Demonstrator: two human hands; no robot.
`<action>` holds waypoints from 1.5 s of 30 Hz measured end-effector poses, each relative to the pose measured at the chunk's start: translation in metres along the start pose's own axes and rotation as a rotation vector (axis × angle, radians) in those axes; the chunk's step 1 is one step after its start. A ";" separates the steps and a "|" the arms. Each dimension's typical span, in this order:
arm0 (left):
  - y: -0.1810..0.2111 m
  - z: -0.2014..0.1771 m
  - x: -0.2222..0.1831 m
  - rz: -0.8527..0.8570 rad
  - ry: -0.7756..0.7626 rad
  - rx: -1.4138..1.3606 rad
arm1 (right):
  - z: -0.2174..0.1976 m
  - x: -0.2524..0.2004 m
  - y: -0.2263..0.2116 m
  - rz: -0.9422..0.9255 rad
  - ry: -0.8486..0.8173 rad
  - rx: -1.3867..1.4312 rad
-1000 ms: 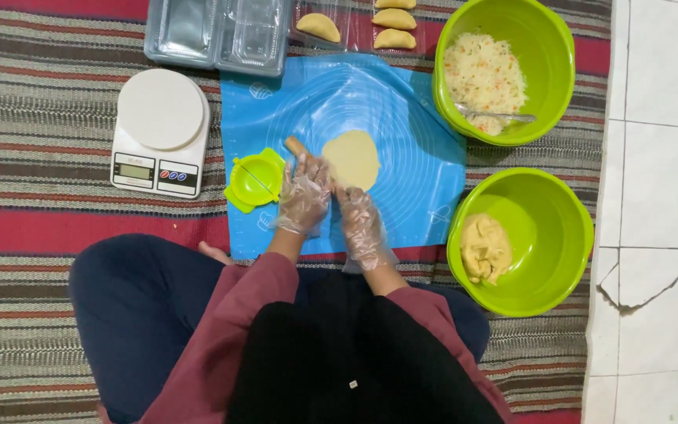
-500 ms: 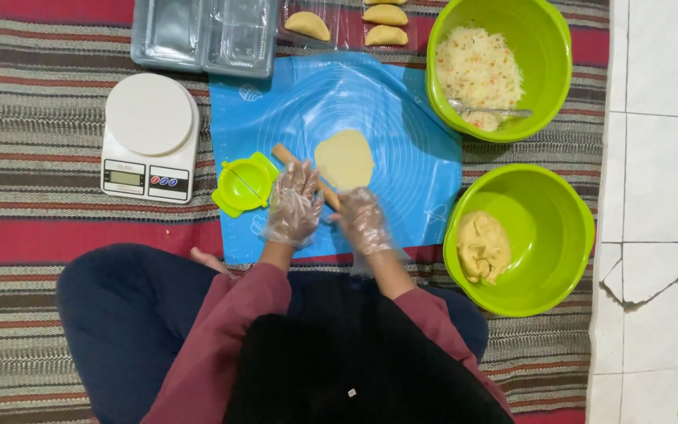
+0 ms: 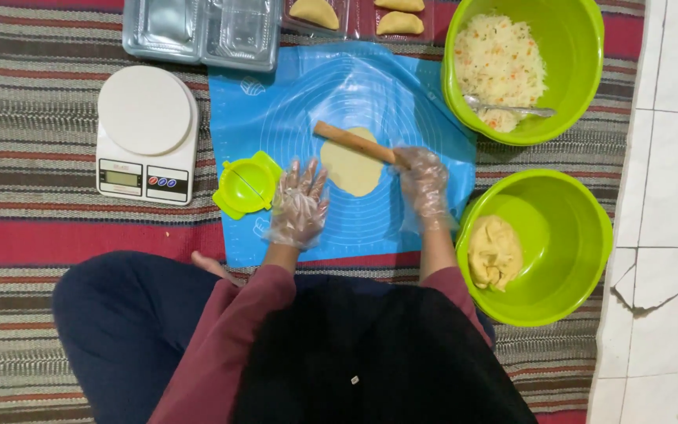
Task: Rolling out dough, adding filling, and sealing pastries using a manual mold while sitting on the floor.
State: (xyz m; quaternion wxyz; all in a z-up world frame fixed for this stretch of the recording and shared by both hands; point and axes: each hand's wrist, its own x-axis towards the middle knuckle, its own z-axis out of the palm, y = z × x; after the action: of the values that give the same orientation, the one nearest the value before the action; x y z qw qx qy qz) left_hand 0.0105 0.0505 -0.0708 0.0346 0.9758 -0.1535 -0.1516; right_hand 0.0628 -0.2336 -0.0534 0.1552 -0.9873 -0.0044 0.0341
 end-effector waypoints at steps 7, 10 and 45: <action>0.004 -0.023 -0.002 -0.032 -0.019 -0.044 | -0.012 -0.009 -0.040 0.452 -0.084 0.030; 0.004 -0.026 -0.002 -0.047 -0.054 -0.032 | 0.021 -0.019 -0.029 -0.039 -0.173 -0.733; 0.004 -0.043 -0.003 -0.079 -0.143 0.005 | -0.041 -0.102 -0.042 0.468 -0.402 -0.326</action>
State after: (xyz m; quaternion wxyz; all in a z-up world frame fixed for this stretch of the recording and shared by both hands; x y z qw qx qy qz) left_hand 0.0195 0.0489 -0.0282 0.0149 0.9678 -0.1175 -0.2220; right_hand -0.0358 -0.2085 0.0050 -0.0206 -0.9468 0.1864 0.2615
